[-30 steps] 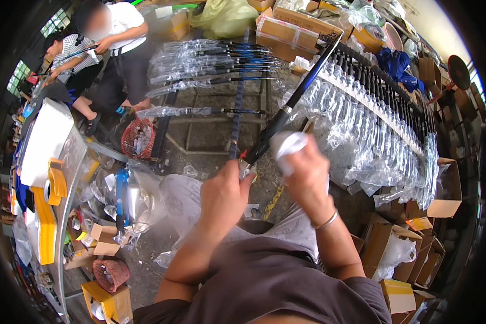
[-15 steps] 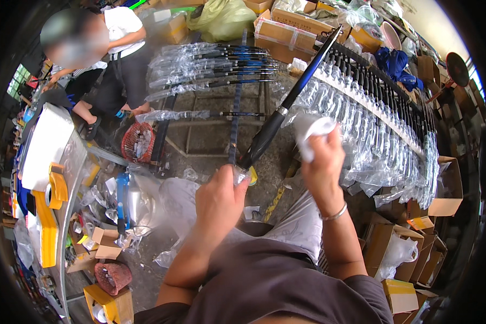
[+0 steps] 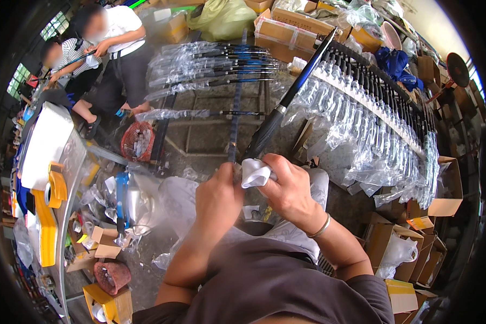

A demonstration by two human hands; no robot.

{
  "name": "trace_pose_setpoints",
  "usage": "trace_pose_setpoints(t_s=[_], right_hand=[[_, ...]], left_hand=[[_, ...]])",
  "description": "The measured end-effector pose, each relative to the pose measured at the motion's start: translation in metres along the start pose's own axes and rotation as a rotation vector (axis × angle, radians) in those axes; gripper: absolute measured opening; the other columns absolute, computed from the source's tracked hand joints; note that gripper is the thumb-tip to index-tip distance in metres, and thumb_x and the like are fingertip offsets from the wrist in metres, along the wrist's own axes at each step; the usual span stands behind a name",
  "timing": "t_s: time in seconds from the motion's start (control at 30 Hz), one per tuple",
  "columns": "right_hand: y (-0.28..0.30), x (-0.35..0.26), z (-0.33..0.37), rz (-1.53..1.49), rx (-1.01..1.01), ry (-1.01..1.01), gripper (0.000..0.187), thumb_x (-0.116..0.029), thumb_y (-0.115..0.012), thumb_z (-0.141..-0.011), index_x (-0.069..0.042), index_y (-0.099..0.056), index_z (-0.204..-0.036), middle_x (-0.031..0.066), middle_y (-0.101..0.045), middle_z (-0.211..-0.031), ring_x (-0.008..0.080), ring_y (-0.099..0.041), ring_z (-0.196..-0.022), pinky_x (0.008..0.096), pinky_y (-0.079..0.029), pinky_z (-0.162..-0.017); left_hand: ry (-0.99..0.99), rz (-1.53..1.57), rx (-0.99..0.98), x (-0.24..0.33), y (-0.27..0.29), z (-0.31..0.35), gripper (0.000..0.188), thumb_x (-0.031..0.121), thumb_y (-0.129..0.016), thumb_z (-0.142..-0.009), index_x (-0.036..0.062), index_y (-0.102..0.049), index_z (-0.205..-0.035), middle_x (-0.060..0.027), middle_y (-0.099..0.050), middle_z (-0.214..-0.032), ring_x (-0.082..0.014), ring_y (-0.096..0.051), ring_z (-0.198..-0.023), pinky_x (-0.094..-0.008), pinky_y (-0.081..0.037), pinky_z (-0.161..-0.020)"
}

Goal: The person sits on the floor in a workshop and wipes the handle of a fishing rod with a white cloth. They repeatedly rub the handle and then wrap it in plastic film. The person places the wrapped rod on a rack and picks up another rod to repeat the process.

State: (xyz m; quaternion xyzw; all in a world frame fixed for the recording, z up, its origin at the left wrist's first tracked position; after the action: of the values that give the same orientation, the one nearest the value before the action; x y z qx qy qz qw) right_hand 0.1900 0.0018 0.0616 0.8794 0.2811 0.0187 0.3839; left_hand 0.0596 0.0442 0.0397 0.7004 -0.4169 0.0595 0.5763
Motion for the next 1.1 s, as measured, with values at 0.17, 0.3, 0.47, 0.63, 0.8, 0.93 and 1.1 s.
trace_pose_setpoints(t_s=[0.17, 0.3, 0.47, 0.63, 0.8, 0.93, 1.1], right_hand=[[0.025, 0.025, -0.017, 0.054, 0.11, -0.182, 0.029, 0.003, -0.067, -0.06, -0.008, -0.065, -0.087, 0.014, -0.057, -0.098, 0.0268, -0.062, -0.069, 0.0333, -0.052, -0.054], [0.006, -0.005, 0.0, 0.033, 0.032, 0.063, 0.018, -0.011, -0.064, -0.065, -0.008, -0.062, -0.082, 0.0115, -0.055, -0.093, 0.0227, -0.059, -0.076, 0.0318, -0.052, -0.056], [0.028, 0.03, -0.016, 0.036, 0.103, -0.19, 0.028, 0.003, -0.067, -0.06, -0.006, -0.064, -0.086, 0.0156, -0.057, -0.097, 0.0283, -0.063, -0.072, 0.0348, -0.052, -0.054], [0.015, 0.015, -0.008, 0.031, 0.037, -0.028, 0.027, 0.0, -0.068, -0.061, -0.008, -0.066, -0.087, 0.0133, -0.057, -0.095, 0.0249, -0.062, -0.072, 0.0339, -0.052, -0.054], [0.012, 0.012, -0.005, 0.016, 0.092, -0.03, 0.019, -0.008, -0.065, -0.064, -0.009, -0.063, -0.084, 0.0111, -0.056, -0.093, 0.0227, -0.06, -0.07, 0.0325, -0.052, -0.053], [0.021, 0.03, -0.013, 0.057, 0.109, -0.054, 0.02, -0.008, -0.065, -0.064, -0.008, -0.062, -0.084, 0.0116, -0.055, -0.091, 0.0225, -0.06, -0.068, 0.0337, -0.051, -0.05], [0.011, 0.007, -0.004, -0.013, -0.007, -0.026, 0.026, 0.003, -0.065, -0.061, -0.007, -0.065, -0.085, 0.0137, -0.056, -0.096, 0.0266, -0.063, -0.071, 0.0349, -0.053, -0.053]], left_hand=[[0.033, 0.08, -0.035, 0.002, 0.003, 0.0, 0.024, 0.013, -0.065, -0.082, -0.0008, -0.052, -0.097, -0.0209, -0.062, -0.072, -0.0412, -0.06, -0.066, -0.0455, -0.045, -0.055], [0.03, 0.066, -0.065, 0.002, 0.001, 0.002, 0.024, 0.014, -0.065, -0.082, -0.0006, -0.052, -0.097, -0.0207, -0.062, -0.072, -0.0409, -0.061, -0.066, -0.0446, -0.045, -0.055], [0.055, 0.098, -0.065, 0.002, 0.001, 0.005, 0.023, 0.014, -0.065, -0.083, -0.0008, -0.052, -0.096, -0.0202, -0.063, -0.074, -0.0403, -0.061, -0.067, -0.0431, -0.046, -0.056], [0.057, 0.107, -0.061, -0.001, -0.001, 0.006, 0.023, 0.014, -0.064, -0.084, -0.0012, -0.053, -0.097, -0.0198, -0.063, -0.074, -0.0399, -0.061, -0.067, -0.0426, -0.046, -0.056], [0.061, 0.156, -0.049, 0.002, -0.001, 0.006, 0.025, 0.017, -0.066, -0.082, 0.0001, -0.053, -0.095, -0.0179, -0.061, -0.069, -0.0386, -0.06, -0.062, -0.0441, -0.044, -0.053], [0.039, 0.171, -0.045, 0.0, -0.001, 0.007, 0.025, 0.017, -0.066, -0.082, -0.0002, -0.052, -0.094, -0.0182, -0.061, -0.069, -0.0383, -0.06, -0.061, -0.0441, -0.044, -0.052], [0.02, 0.113, -0.001, 0.002, 0.001, 0.008, 0.026, 0.016, -0.068, -0.08, -0.0002, -0.052, -0.092, -0.0173, -0.06, -0.068, -0.0378, -0.059, -0.057, -0.0444, -0.044, -0.049]])
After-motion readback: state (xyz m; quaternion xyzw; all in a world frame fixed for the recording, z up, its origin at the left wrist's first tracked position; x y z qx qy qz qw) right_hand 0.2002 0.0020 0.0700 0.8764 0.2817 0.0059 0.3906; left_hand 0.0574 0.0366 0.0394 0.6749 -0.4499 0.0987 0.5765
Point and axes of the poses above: each hand's wrist, its own z-axis away from the middle knuckle, its own y-axis out of the back of the hand, x = y × z, the point moved 6 cm from there along -z, towards the middle knuckle
